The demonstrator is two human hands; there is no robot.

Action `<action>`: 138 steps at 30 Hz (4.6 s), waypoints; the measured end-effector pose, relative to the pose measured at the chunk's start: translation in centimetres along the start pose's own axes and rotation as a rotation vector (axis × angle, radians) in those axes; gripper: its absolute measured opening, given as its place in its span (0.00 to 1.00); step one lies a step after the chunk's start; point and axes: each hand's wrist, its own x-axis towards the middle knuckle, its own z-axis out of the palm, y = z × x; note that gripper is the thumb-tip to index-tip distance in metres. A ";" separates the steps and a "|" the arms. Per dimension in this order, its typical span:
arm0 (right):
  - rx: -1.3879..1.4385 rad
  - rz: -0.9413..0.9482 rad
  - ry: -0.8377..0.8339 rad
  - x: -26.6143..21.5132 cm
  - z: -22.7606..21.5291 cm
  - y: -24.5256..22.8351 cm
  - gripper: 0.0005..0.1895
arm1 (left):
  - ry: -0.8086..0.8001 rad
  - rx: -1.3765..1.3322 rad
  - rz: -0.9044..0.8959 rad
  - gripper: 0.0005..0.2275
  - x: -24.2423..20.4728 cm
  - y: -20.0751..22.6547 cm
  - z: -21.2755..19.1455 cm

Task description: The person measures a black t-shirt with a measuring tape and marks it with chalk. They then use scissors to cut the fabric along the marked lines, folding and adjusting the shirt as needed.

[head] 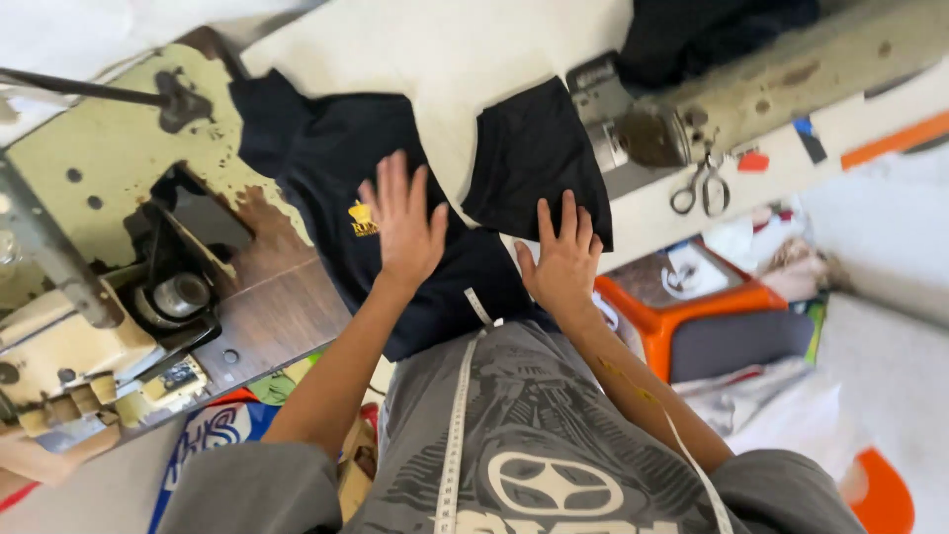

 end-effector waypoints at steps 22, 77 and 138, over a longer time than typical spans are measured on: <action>0.151 -0.006 0.206 -0.9 0.4 -1.8 0.24 | -0.161 -0.313 0.091 0.17 11.9 -0.8 0.8; 0.723 0.236 0.229 -3.8 -2.5 -0.5 0.16 | -0.353 -0.187 0.225 0.22 8.9 2.9 -2.5; 1.314 0.470 -0.390 10.6 -1.5 -6.5 0.10 | -0.063 -0.651 -0.266 0.03 9.2 0.2 1.0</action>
